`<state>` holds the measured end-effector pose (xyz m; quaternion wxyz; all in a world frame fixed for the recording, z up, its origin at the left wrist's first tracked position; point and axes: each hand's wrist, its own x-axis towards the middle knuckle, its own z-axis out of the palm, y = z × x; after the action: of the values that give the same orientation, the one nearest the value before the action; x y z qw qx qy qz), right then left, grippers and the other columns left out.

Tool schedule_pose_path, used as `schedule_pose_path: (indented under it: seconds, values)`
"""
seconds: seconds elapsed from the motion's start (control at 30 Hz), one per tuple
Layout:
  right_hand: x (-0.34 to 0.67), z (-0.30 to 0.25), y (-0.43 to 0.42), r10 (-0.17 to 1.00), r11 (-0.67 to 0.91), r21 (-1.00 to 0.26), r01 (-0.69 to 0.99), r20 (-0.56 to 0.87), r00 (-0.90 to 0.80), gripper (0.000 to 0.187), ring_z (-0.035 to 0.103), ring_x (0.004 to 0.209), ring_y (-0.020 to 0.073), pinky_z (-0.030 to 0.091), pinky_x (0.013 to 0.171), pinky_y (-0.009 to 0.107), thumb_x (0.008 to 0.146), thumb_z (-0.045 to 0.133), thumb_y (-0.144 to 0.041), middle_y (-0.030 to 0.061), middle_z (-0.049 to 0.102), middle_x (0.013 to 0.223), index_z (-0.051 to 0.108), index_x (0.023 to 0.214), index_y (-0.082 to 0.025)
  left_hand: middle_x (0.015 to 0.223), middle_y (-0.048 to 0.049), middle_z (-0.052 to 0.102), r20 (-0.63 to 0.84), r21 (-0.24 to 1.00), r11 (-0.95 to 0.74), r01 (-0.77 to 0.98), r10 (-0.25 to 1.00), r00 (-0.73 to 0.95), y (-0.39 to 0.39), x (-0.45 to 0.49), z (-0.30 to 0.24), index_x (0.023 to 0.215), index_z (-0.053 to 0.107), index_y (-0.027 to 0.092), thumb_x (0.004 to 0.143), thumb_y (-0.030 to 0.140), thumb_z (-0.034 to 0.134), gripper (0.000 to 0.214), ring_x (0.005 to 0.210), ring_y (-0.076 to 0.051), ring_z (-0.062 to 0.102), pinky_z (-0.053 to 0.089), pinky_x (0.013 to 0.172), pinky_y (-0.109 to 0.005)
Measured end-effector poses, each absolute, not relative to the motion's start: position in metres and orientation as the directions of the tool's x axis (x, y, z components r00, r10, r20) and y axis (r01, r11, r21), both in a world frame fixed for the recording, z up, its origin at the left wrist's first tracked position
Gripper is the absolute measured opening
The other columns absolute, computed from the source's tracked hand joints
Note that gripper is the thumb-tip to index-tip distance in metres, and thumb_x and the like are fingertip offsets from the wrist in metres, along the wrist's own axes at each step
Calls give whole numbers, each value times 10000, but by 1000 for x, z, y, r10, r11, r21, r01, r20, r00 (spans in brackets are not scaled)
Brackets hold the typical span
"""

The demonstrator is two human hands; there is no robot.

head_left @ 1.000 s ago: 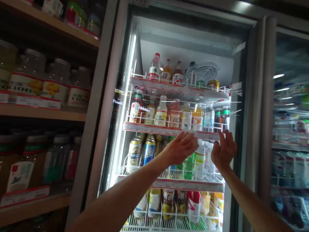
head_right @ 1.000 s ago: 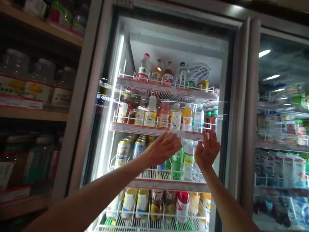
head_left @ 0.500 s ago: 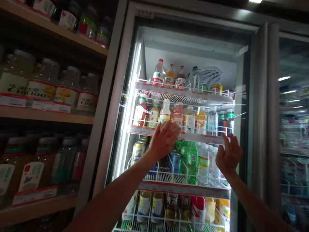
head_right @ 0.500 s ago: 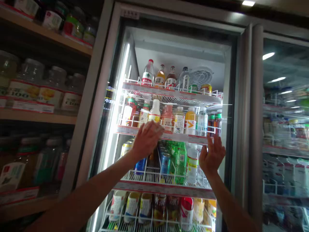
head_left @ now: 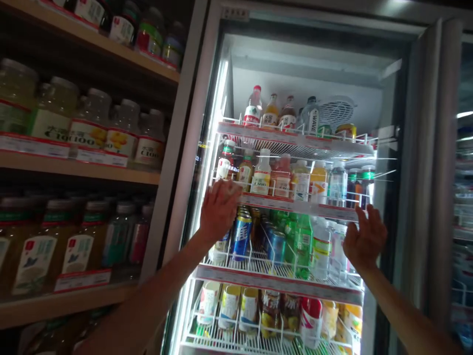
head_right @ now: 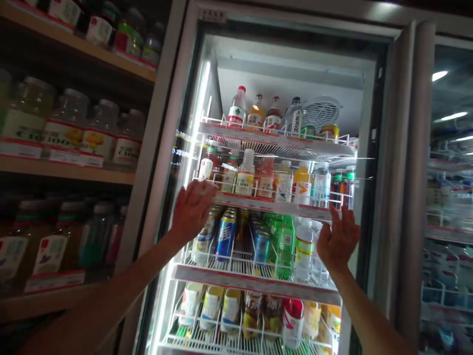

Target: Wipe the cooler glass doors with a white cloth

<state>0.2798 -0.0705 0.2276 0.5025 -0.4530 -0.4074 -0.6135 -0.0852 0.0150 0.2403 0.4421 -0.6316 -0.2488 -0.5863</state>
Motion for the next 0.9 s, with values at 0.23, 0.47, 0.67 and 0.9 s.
schedule_pose_path:
  seconds: [0.23, 0.47, 0.67, 0.9]
  values:
    - [278, 226, -73, -233, -153, 30, 988, 970, -66, 473, 395, 1287, 332, 349, 982, 554, 862, 378, -277, 181, 461, 1362, 494, 1294, -124, 1364, -35, 453, 850, -523, -503, 688, -257, 459, 6, -79, 185, 1262, 491, 246, 836, 192, 470, 430, 1347, -270, 256, 231, 1103, -456]
    - [284, 226, -70, -233, -182, 26, 983, 970, -69, 488, 407, 1276, 336, 359, 968, 540, 843, 369, -286, 184, 469, 1353, 496, 1288, -129, 1403, -93, 400, 986, -149, -482, 863, -134, 95, 21, -115, 212, 1288, 468, 233, 844, 214, 495, 446, 1356, -275, 254, 231, 1097, -468]
    - [285, 227, -70, -236, -172, 15, 985, 970, -56, 498, 417, 1268, 335, 353, 966, 563, 828, 370, -297, 180, 473, 1347, 500, 1275, -121, 1442, -15, 368, 799, -591, -508, 626, -263, 541, 7, -87, 144, 1265, 495, 265, 832, 220, 483, 436, 1375, -271, 210, 225, 1113, -458]
    - [282, 226, -72, -219, -177, -13, 984, 975, -27, 497, 406, 1281, 331, 355, 973, 566, 831, 368, -291, 168, 470, 1355, 490, 1288, -141, 1399, -63, 413, 958, -281, -510, 813, -195, 208, 21, -107, 194, 1268, 483, 265, 837, 184, 497, 439, 1370, -252, 231, 242, 1105, -449]
